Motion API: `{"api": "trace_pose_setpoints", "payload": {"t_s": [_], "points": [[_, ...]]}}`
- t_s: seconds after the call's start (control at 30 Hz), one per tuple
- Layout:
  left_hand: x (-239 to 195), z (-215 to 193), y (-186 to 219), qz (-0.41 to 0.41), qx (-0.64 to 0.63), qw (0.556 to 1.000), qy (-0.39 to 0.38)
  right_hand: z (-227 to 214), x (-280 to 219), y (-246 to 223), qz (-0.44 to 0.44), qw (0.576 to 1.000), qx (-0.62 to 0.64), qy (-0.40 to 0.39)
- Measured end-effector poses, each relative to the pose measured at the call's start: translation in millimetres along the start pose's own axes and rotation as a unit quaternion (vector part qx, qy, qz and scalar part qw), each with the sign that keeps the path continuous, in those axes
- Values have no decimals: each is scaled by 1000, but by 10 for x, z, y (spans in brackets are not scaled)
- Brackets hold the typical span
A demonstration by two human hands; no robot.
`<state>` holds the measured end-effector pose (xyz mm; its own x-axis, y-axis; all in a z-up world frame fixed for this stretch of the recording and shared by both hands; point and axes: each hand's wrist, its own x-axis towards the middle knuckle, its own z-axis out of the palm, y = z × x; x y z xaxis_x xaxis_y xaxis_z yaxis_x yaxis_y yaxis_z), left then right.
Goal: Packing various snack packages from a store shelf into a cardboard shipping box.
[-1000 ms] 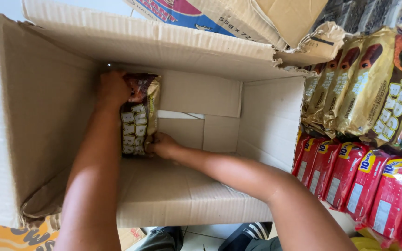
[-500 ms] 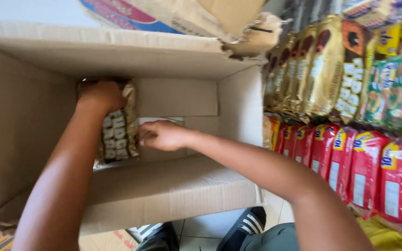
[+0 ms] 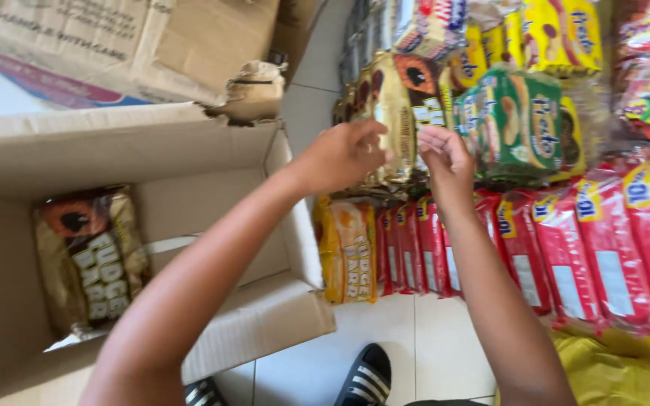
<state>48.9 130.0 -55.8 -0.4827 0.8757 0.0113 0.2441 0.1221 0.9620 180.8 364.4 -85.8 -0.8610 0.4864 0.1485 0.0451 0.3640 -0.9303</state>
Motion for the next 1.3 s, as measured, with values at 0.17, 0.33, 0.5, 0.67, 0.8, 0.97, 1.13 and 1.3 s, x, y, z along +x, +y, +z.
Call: {"api": "trace_pose_setpoints", "payload": {"t_s": [0.17, 0.33, 0.5, 0.67, 0.8, 0.97, 1.13, 1.3], "points": [[1009, 778, -739, -8, -44, 981, 190, -398, 89, 757, 6, 993, -78, 89], [1338, 1083, -1008, -156, -71, 964, 204, -315, -1, 586, -39, 956, -271, 106], [1552, 1304, -1451, -200, -17, 941, 272, -322, 49, 873, -76, 942, -313, 91], [1569, 1359, -1658, -165, -73, 954, 238, -119, -117, 452, -2, 959, -280, 50], [1578, 1325, -1906, -130, -82, 952, 264, -106, -226, 466, -29, 956, -287, 48], [1403, 1102, -1726, -108, -160, 944, 266, -268, -28, 891, 45, 982, -162, 86], [1344, 1073, -1548, -107, -185, 936, 278, -195, 68, 897, 141, 982, -100, 79], [1053, 842, -1213, -169, -208, 933, 241, -261, -32, 540, 255, 958, -77, 106]]}}
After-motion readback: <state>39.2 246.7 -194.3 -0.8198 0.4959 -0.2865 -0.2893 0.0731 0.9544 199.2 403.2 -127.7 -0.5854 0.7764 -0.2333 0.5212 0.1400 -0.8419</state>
